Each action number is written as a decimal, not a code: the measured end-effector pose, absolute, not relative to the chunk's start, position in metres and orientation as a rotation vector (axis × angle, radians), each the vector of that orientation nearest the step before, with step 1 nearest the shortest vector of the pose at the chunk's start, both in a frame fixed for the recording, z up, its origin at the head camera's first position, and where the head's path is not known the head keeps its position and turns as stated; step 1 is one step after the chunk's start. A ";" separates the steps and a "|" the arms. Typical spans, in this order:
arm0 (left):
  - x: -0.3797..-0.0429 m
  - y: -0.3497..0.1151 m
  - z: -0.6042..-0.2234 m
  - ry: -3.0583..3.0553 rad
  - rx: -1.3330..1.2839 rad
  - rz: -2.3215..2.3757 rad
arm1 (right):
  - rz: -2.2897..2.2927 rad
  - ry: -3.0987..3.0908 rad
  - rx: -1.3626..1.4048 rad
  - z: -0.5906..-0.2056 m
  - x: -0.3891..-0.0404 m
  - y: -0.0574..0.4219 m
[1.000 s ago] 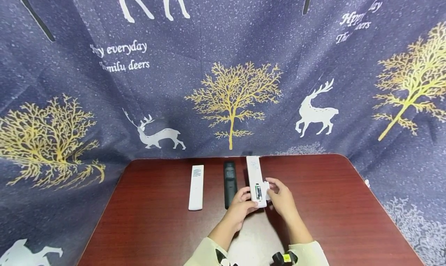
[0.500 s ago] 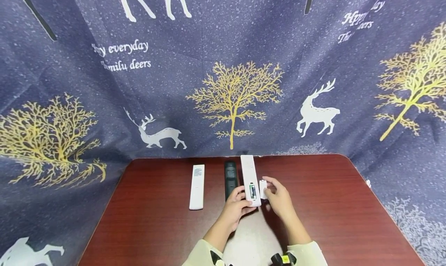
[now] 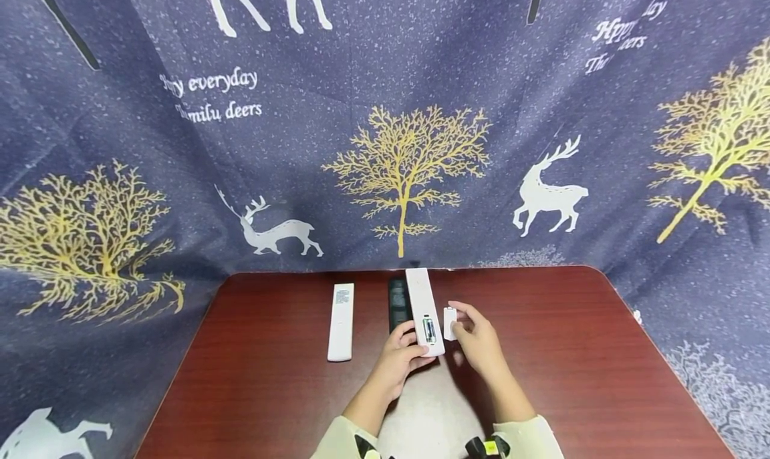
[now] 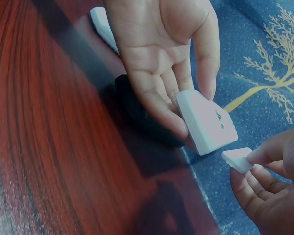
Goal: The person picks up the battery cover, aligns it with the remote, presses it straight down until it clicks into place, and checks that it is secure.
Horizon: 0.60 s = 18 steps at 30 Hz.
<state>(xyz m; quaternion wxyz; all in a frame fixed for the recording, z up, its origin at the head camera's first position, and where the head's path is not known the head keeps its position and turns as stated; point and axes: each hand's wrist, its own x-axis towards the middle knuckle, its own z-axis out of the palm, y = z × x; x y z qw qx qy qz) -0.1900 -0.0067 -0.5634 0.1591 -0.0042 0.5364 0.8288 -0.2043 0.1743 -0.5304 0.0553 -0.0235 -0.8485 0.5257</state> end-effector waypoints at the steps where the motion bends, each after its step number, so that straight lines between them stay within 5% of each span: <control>1: -0.190 -0.008 -0.564 1.537 -0.006 2.368 | 1.603 -2.570 -0.065 -0.530 -0.204 0.174; 18: -0.189 -0.020 -0.559 1.604 0.027 2.350 | 1.822 -2.427 0.089 -0.520 -0.200 0.157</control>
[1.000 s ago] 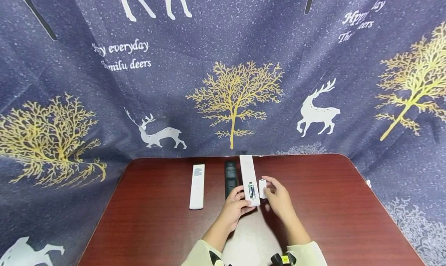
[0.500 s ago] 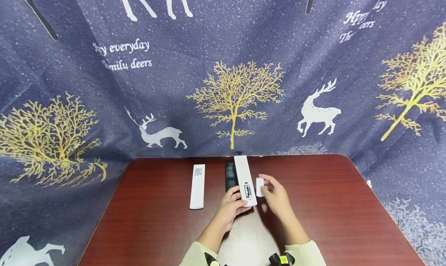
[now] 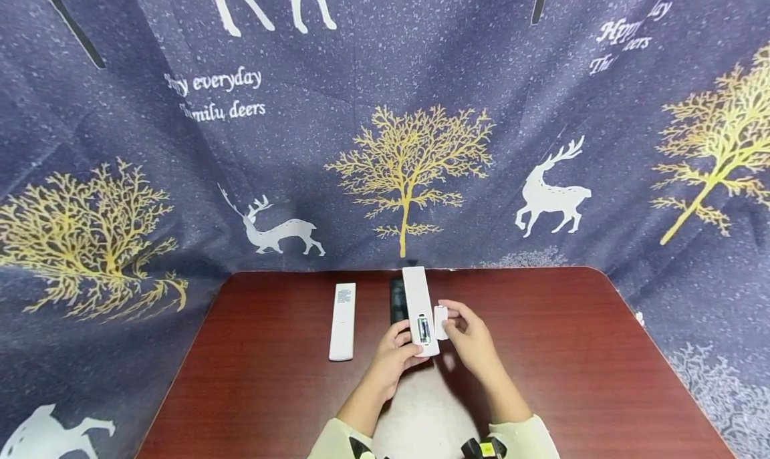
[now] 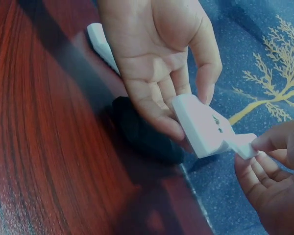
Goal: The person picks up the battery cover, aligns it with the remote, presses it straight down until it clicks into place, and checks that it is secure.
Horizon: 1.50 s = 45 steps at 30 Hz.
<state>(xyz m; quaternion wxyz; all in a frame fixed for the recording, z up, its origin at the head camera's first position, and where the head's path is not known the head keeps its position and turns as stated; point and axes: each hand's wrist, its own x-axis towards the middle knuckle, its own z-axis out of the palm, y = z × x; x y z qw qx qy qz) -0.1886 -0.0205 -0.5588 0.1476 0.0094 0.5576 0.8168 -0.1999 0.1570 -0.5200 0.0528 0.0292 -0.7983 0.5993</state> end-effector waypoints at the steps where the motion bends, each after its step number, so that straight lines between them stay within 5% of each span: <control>1: -0.189 -0.021 -0.559 1.609 0.025 2.349 | 1.838 -2.424 0.094 -0.519 -0.200 0.156; 45: -0.186 -0.023 -0.559 1.631 -0.023 2.347 | 1.757 -2.473 0.299 -0.524 -0.199 0.138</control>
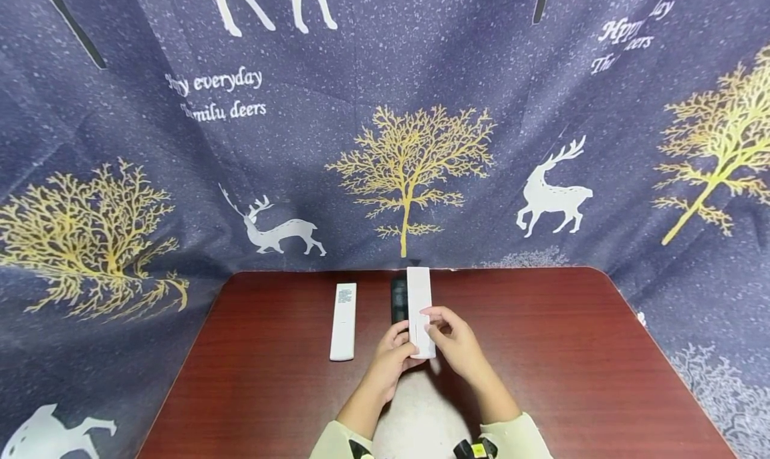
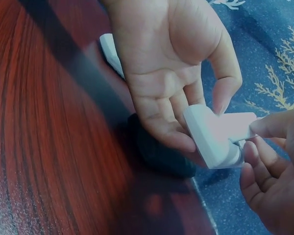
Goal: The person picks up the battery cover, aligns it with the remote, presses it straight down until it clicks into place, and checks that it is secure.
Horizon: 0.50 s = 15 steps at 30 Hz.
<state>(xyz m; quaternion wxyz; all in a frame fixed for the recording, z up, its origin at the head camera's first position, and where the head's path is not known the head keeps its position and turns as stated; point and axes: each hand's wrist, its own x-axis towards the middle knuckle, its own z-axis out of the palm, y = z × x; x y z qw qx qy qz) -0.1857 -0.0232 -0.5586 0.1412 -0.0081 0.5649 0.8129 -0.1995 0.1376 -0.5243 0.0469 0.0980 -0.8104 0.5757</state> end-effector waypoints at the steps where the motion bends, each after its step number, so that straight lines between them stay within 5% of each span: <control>1: -0.186 -0.023 -0.559 1.628 -0.026 2.348 | 1.746 -2.460 0.314 -0.525 -0.199 0.138; 9: -0.186 -0.023 -0.560 1.642 -0.011 2.338 | 1.677 -2.499 0.304 -0.494 -0.185 0.129; 15: -0.186 -0.023 -0.559 1.663 0.003 2.323 | 1.618 -2.506 0.253 -0.524 -0.198 0.133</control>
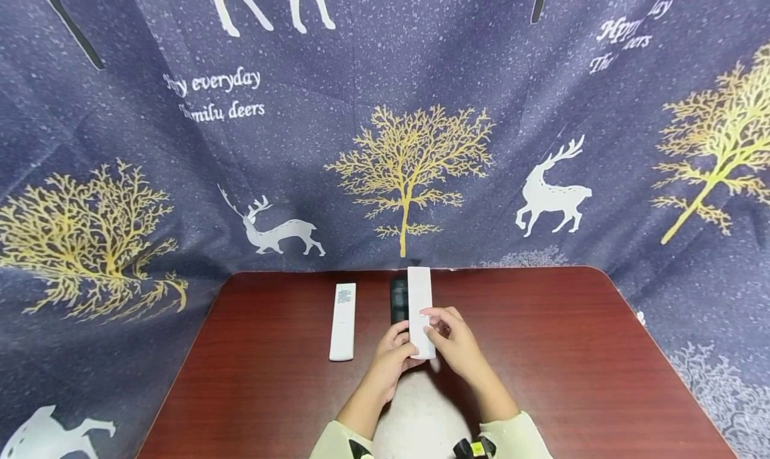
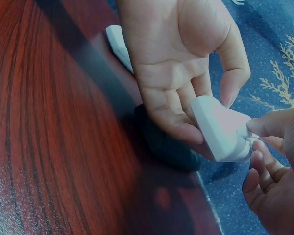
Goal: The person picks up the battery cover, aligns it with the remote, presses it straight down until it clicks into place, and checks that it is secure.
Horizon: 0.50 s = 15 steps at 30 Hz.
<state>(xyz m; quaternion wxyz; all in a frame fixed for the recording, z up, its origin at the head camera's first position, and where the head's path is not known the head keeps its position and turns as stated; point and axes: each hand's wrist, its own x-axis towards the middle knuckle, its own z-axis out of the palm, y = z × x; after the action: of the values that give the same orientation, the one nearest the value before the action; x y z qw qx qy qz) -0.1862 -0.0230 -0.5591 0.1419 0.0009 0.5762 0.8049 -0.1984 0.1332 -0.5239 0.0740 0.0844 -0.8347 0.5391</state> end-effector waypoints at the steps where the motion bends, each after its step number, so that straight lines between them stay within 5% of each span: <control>1: -0.186 -0.023 -0.559 1.664 0.003 2.322 | 1.617 -2.506 0.252 -0.527 -0.200 0.134; 15: -0.187 -0.023 -0.559 1.668 -0.007 2.311 | 1.638 -2.453 0.208 -0.534 -0.206 0.139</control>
<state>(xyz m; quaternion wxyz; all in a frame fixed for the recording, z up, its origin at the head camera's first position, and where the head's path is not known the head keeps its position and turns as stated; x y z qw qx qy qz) -0.1869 -0.0227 -0.5588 0.1452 -0.0023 0.5792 0.8021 -0.2055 0.1393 -0.5342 0.0921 0.0702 -0.8260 0.5516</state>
